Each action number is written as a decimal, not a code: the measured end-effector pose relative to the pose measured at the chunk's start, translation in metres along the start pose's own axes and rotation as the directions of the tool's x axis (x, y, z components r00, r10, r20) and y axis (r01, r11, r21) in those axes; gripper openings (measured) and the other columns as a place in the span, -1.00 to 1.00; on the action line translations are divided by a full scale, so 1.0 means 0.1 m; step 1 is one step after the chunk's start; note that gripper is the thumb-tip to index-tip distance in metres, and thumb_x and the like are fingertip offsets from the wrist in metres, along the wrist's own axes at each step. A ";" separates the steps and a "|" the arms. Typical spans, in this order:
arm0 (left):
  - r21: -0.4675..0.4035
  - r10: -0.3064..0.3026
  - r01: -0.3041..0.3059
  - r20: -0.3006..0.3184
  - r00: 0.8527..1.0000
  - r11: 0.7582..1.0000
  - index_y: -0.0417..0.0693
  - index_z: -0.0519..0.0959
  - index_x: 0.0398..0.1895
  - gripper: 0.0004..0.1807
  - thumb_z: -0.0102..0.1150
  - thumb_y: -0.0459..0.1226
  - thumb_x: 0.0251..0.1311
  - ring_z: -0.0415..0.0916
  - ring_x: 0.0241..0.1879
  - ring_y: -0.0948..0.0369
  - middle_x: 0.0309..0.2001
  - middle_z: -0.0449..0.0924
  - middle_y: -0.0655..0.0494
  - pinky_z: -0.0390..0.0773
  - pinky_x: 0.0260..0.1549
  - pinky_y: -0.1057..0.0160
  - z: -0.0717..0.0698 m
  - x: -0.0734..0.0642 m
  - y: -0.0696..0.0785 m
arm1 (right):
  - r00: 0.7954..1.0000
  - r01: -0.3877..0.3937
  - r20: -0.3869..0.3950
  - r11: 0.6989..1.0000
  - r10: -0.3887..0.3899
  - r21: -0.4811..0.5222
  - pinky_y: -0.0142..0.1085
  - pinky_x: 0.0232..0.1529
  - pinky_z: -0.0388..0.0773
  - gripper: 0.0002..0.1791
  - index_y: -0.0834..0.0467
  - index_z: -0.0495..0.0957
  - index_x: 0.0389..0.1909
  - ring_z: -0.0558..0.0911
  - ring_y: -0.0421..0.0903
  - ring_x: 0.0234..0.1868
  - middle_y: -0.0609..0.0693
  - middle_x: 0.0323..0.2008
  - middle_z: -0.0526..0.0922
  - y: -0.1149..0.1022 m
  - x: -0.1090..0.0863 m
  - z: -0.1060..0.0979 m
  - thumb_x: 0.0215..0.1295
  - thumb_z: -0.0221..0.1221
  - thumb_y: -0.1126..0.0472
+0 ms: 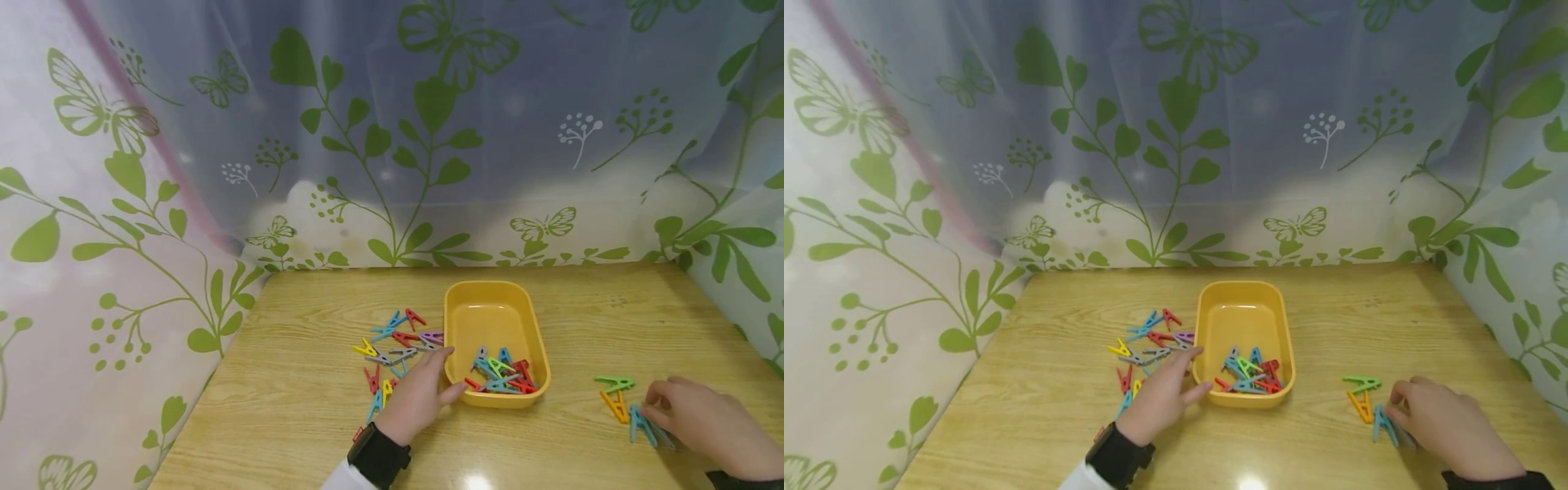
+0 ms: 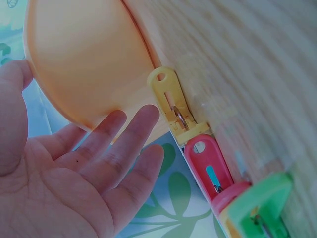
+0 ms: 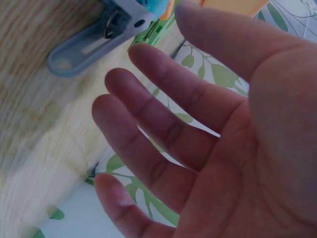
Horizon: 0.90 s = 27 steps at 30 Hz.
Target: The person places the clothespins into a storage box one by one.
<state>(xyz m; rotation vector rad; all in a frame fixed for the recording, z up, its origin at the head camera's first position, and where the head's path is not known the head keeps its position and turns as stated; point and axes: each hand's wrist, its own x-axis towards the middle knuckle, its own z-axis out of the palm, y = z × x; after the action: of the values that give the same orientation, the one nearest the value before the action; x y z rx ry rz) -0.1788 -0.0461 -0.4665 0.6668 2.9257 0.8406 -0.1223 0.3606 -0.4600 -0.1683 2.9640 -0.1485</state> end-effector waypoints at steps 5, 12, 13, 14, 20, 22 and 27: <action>0.005 0.005 -0.005 -0.002 1.000 1.000 -0.06 0.35 0.51 -0.30 0.21 0.06 0.43 0.51 0.33 0.04 0.40 0.47 -0.06 0.55 0.26 0.06 0.01 0.00 -0.01 | 0.997 0.001 0.074 0.999 -0.005 0.051 -0.20 -0.44 0.56 -0.64 0.14 0.64 -0.36 0.54 -0.20 -0.48 -0.14 -0.45 0.60 0.00 -0.03 0.04 0.30 0.35 -0.11; -0.003 0.000 0.000 0.002 1.000 1.000 -0.06 0.35 0.51 -0.29 0.22 0.06 0.43 0.51 0.32 0.04 0.40 0.47 -0.05 0.54 0.27 0.05 0.00 0.01 -0.02 | 0.993 -0.024 0.118 0.997 0.015 0.074 -0.21 -0.42 0.51 -0.61 0.13 0.62 -0.35 0.50 -0.20 -0.45 -0.15 -0.45 0.58 -0.01 -0.04 0.06 0.26 0.37 -0.14; -0.006 -0.001 0.001 0.002 1.000 1.000 -0.06 0.34 0.51 -0.29 0.22 0.06 0.43 0.51 0.32 0.04 0.40 0.46 -0.05 0.54 0.27 0.05 0.00 0.01 -0.02 | 0.994 -0.021 0.113 0.997 0.013 0.072 -0.21 -0.42 0.51 -0.61 0.14 0.63 -0.35 0.50 -0.20 -0.45 -0.14 -0.45 0.58 -0.01 -0.04 0.06 0.25 0.38 -0.12; -0.007 -0.002 0.002 0.003 1.000 1.000 -0.06 0.34 0.51 -0.29 0.22 0.06 0.43 0.51 0.32 0.04 0.40 0.46 -0.05 0.54 0.27 0.05 0.00 0.01 -0.02 | 0.994 -0.019 0.106 0.997 0.011 0.070 -0.20 -0.41 0.53 -0.62 0.16 0.64 -0.35 0.51 -0.19 -0.44 -0.13 -0.45 0.59 0.00 -0.04 0.06 0.25 0.39 -0.10; -0.004 0.006 -0.006 0.001 1.000 1.000 -0.07 0.34 0.51 -0.30 0.22 0.05 0.43 0.51 0.33 0.04 0.41 0.46 -0.05 0.54 0.27 0.06 0.01 0.02 -0.02 | 0.993 -0.028 0.117 0.999 0.023 0.038 -0.11 -0.34 0.61 -0.75 0.23 0.66 -0.33 0.59 -0.14 -0.41 -0.10 -0.42 0.62 0.03 -0.03 0.07 0.30 0.38 0.09; -0.003 0.011 -0.011 -0.002 1.000 1.000 -0.07 0.35 0.50 -0.30 0.22 0.04 0.43 0.51 0.32 0.03 0.40 0.47 -0.06 0.54 0.27 0.06 0.01 0.02 -0.02 | 0.988 -0.048 0.147 0.998 0.043 0.031 -0.11 -0.32 0.60 -0.79 0.24 0.66 -0.32 0.59 -0.14 -0.40 -0.09 -0.43 0.61 0.04 -0.02 0.07 0.32 0.36 0.14; 0.007 0.017 -0.017 -0.007 1.000 1.000 -0.08 0.34 0.51 -0.30 0.22 0.04 0.43 0.51 0.32 0.03 0.40 0.47 -0.06 0.54 0.27 0.06 0.00 0.02 -0.02 | 0.983 -0.066 0.172 0.997 0.059 0.030 -0.09 -0.31 0.61 -0.81 0.25 0.64 -0.36 0.60 -0.13 -0.41 -0.09 -0.44 0.62 0.06 -0.02 0.08 0.33 0.34 0.19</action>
<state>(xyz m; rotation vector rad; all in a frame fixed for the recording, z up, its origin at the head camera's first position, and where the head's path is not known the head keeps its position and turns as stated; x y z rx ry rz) -0.1811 -0.0467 -0.4672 0.6912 2.9346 0.8367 -0.1197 0.3664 -0.4679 -0.0788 2.7893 -0.1693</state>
